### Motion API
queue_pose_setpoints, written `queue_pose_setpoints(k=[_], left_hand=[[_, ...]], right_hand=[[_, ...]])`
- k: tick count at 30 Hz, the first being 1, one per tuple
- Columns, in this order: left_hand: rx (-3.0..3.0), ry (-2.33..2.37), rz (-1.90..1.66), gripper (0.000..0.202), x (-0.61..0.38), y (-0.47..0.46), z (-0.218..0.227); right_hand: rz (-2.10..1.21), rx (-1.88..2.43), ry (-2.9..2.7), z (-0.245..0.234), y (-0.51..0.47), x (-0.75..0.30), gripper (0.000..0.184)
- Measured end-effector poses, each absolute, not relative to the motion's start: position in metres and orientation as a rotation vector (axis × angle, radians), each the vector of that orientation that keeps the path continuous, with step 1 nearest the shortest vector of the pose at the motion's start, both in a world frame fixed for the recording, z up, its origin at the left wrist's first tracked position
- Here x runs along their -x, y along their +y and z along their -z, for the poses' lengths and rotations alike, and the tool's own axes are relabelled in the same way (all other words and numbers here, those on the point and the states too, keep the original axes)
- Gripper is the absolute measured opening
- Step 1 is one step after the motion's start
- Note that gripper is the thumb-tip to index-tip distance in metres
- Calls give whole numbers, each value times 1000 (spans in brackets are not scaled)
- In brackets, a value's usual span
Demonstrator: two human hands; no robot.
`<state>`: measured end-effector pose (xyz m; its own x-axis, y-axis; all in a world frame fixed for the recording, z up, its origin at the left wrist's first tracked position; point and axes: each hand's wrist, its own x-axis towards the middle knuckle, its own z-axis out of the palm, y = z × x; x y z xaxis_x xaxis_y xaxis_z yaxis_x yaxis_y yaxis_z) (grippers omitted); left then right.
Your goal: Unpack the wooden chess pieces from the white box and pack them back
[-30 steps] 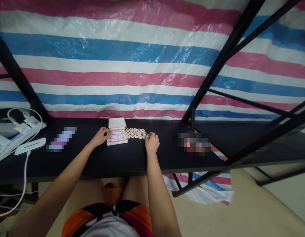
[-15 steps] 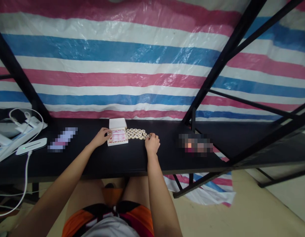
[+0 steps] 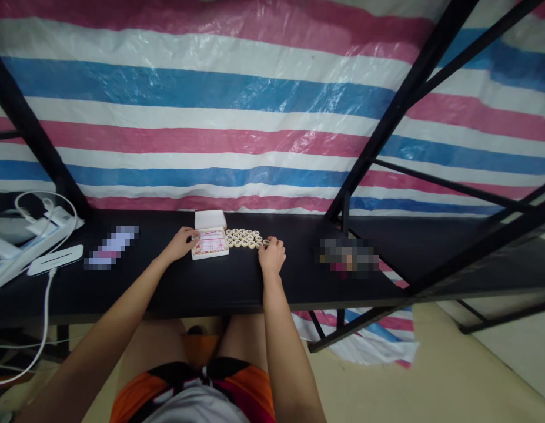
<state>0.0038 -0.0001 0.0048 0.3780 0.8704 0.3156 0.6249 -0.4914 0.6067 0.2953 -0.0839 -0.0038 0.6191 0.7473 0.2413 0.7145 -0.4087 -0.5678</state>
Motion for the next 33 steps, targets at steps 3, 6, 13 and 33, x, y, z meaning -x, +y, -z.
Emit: queue_pose_setpoints(k=[3,6,13,33], left_hand=[[-2265,1281,-863,26,-4,-1,-6],[-2269,1265,-852,27,-5,-3,-8],[-2304,1300,-825,31,-7,-5,-8],[-2311,1399,-740,49,-12,-5,-3]], right_hand=[[24,2096,-1134,-2,-86,-290,32],[112,1910,-1301,-8,-86,-276,29],[50,1453,-1796,-6,-84,-242,26],[-220,1306,-1937,3,-81,-239,18]])
